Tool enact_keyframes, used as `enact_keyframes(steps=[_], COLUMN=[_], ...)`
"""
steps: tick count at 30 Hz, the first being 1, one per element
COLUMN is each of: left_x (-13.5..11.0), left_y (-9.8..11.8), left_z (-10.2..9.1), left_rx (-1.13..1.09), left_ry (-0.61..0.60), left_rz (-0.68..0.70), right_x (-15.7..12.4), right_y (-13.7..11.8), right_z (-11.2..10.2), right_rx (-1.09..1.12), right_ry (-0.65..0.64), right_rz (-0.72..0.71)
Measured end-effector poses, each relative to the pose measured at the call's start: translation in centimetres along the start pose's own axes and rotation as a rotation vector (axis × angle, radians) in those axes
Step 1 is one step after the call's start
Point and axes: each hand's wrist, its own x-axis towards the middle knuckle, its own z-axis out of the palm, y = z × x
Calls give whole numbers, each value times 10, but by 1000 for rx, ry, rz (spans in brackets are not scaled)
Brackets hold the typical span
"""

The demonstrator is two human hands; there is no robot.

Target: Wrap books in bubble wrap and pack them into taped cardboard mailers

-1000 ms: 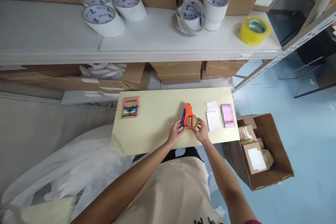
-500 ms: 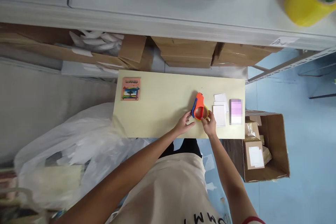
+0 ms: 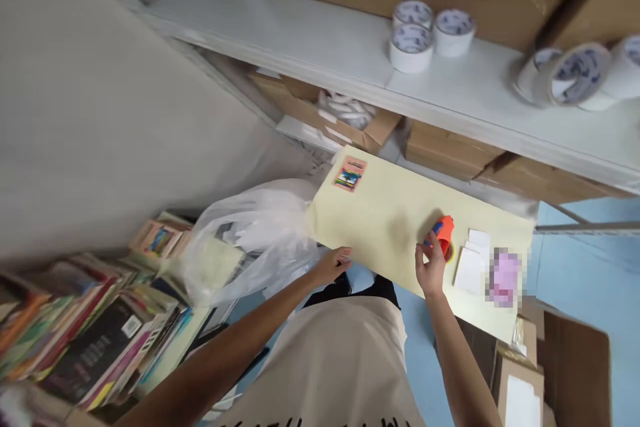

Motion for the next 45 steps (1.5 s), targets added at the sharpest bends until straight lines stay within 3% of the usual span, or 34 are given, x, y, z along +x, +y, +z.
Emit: enact_keyframes(steps=[5,10,13,16,22,30,34,37,41,45], left_x=[-63,-111,-129,-136,-108,-54,-37,-30,-38,-67], left_y=[-71,-158,-201,-227,-246,-255,-256,-254,-246,-239], left_z=[-74,-131,-160,-181,-196,-184,-181,-182,-187,-196], left_rx=[110,49,42,-22,-159,-292,-368,-435,-575,-807], left_ry=[208,395,450,485,473,484,501,488,548,754], left_rz=[-60,-219,-241,-220,-167,-211,-257,-291,-274,-162], right_x=[5,-33,-63,-87,-99,-76,-80,-87,-91,-91], right_y=[-58,-128,-165,-190,-207,-205,-197,-188,-184,-190], right_z=[67,149,194,231,296,404,442,453,441,411], right_rx=[-104,-439,-548,-618,-690,-719,-839,-883,-734,-408], right_ry=[-381,-795,-931,-983,-1079,-1257,-1389,-1429,-1395,-1140], right_rz=[-160,-428,-543,-604,-643,-571,-591,-588,-523,-412])
